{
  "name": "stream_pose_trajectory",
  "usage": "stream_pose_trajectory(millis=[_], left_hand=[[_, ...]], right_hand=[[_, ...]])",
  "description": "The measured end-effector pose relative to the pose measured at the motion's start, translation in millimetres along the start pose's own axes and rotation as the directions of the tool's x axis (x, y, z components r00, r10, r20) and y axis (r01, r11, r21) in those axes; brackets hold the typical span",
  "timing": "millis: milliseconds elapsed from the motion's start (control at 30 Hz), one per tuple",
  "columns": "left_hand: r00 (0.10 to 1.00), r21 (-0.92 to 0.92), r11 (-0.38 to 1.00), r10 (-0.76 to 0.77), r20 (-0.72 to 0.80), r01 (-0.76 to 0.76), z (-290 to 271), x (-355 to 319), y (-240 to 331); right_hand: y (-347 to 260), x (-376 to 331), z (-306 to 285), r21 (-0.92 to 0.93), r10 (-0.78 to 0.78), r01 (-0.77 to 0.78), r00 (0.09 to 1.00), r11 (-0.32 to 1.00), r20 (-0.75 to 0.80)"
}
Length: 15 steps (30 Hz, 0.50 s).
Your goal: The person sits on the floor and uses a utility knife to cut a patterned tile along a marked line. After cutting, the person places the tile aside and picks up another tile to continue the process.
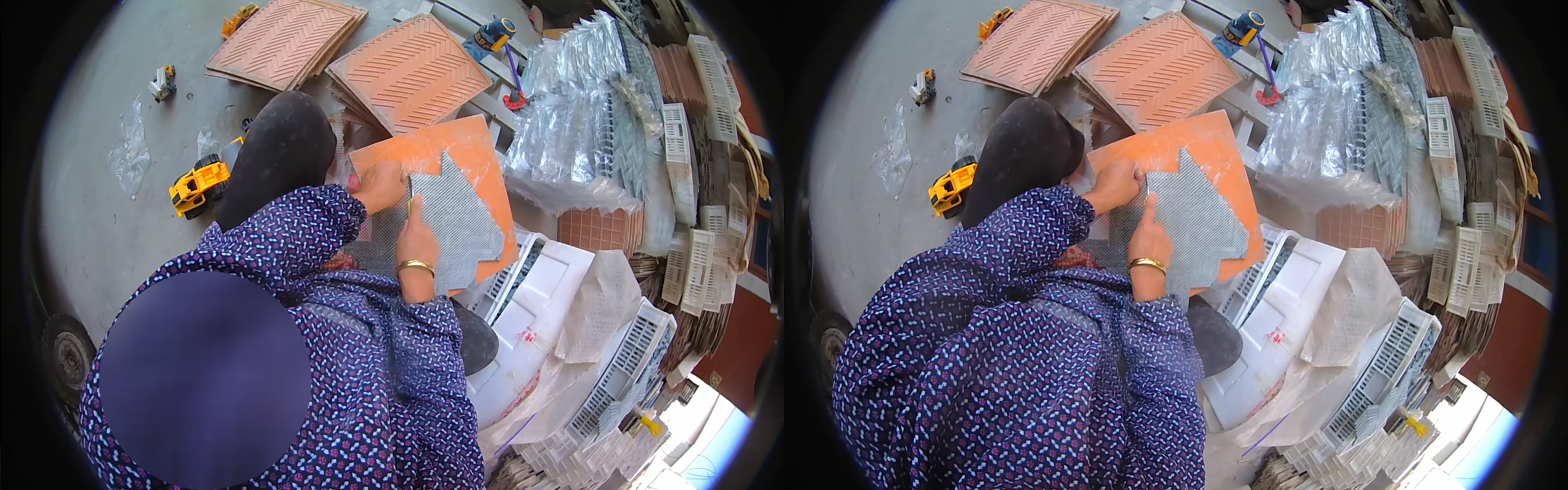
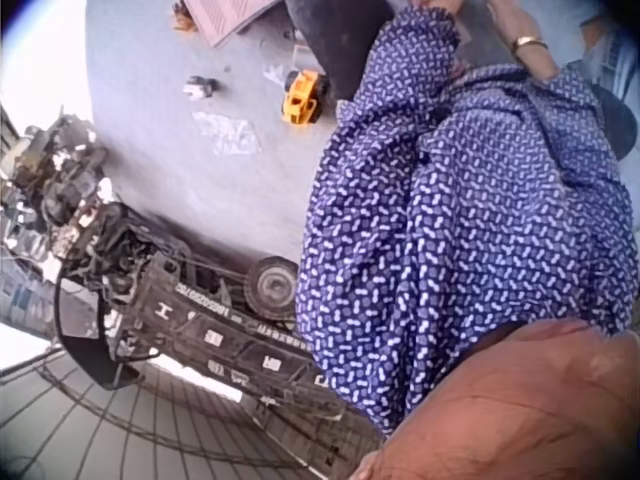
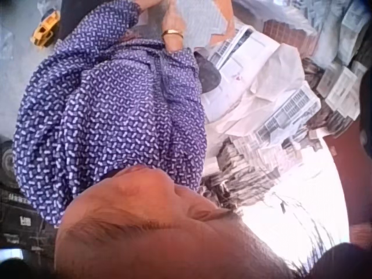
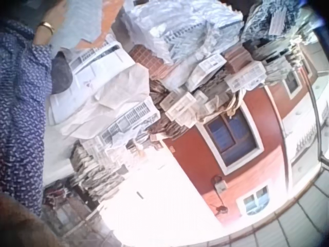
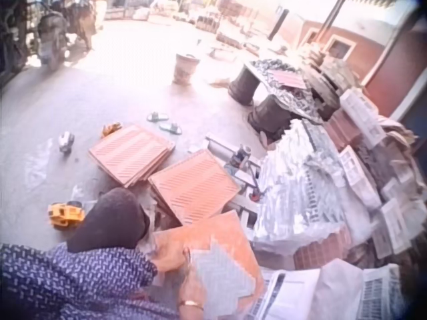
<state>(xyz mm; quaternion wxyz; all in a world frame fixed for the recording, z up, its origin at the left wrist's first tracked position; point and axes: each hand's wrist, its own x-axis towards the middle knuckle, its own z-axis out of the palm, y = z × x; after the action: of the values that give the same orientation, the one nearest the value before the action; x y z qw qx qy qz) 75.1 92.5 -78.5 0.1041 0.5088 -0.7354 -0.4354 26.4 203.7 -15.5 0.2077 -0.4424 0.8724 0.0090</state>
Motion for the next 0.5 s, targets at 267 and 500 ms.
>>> stream_pose_trajectory(millis=[267, 500], left_hand=[[0.998, -0.052, 0.999, 0.009, 0.059, -0.006, -5, 3, 2], [0.998, -0.055, 0.998, 0.044, 0.039, -0.042, -7, 2, 5]], right_hand=[[6, -11, 5, 0.006, 0.004, -0.004, 1.000, 1.000, -0.012], [19, -22, 8, 0.003, -0.018, 0.018, 0.999, 1.000, -0.026]])
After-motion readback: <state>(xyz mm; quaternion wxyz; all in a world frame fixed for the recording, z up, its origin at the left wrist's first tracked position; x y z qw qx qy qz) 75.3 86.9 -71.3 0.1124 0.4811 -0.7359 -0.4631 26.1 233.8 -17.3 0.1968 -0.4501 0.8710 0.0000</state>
